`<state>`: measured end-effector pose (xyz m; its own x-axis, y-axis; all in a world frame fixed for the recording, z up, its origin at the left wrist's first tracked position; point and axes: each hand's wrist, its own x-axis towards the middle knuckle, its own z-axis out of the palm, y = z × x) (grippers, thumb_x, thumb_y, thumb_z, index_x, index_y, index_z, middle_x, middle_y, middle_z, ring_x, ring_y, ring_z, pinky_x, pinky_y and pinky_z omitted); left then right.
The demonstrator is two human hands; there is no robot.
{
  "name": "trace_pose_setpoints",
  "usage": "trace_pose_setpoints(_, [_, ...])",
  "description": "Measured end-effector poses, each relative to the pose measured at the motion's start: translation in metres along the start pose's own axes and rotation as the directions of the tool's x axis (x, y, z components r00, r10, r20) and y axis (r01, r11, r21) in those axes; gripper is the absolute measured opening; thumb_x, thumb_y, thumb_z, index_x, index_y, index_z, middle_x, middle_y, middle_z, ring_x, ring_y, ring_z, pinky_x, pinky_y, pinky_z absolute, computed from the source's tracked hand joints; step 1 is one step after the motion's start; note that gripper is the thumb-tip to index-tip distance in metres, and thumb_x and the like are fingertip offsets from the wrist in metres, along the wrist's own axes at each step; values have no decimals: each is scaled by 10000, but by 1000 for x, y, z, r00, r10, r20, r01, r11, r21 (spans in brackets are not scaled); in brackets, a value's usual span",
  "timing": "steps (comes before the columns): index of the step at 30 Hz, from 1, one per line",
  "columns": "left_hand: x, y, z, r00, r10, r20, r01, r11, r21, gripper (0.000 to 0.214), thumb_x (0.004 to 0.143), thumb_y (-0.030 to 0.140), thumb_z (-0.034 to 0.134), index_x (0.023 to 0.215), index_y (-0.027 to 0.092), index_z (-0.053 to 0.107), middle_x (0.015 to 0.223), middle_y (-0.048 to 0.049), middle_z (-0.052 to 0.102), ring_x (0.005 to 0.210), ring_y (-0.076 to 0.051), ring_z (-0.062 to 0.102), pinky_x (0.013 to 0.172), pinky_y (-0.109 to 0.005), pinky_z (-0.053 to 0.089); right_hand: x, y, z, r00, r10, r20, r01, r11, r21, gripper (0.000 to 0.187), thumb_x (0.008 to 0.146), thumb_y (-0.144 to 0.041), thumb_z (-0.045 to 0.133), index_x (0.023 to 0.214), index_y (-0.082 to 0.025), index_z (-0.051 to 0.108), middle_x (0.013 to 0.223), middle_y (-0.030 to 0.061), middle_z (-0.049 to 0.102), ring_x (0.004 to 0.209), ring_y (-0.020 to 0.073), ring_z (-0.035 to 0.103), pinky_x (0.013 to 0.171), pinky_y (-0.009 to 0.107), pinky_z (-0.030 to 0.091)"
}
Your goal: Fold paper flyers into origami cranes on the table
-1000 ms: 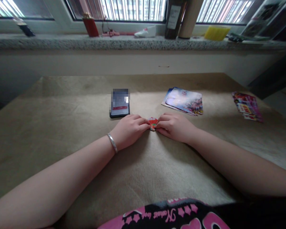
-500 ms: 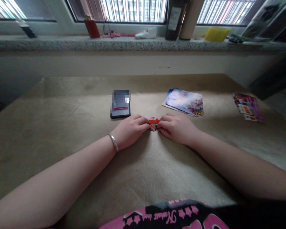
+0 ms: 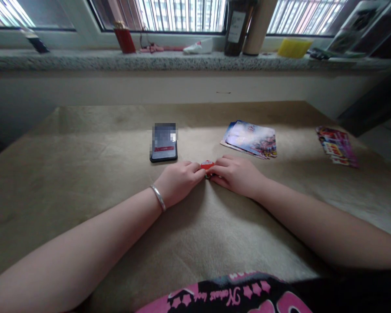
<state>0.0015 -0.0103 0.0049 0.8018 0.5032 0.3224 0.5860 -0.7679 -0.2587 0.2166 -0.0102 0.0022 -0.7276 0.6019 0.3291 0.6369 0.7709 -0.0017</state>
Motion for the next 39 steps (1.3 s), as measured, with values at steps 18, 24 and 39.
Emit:
trace_pose_setpoints(18, [3,-3,-6,995,95,24,-95,995,-21,108,882,118,517,882,142,622,786,-54,600,749,-168,545,619,-249,461,5,-9,-4,999,-30,-19,29,997,-74,261,921,-289,447,833,-170,662,860,60,661,734,163,519,602,295,332])
trace_pose_setpoints(24, [2,-6,-4,993,103,64,-101,994,-32,120,895,156,518,906,159,637,830,-51,604,742,-159,549,645,-257,471,5,-5,3,999,45,-27,-43,996,74,177,863,-238,500,799,-165,648,804,67,640,742,169,512,621,278,358])
trace_pose_setpoints(39, [-2,-8,-1,999,38,26,-35,993,-109,207,921,241,480,1009,202,663,825,-32,640,721,-149,585,630,-244,459,11,2,9,958,264,108,-285,904,318,116,837,-224,524,793,-161,610,769,37,591,698,137,518,628,239,374])
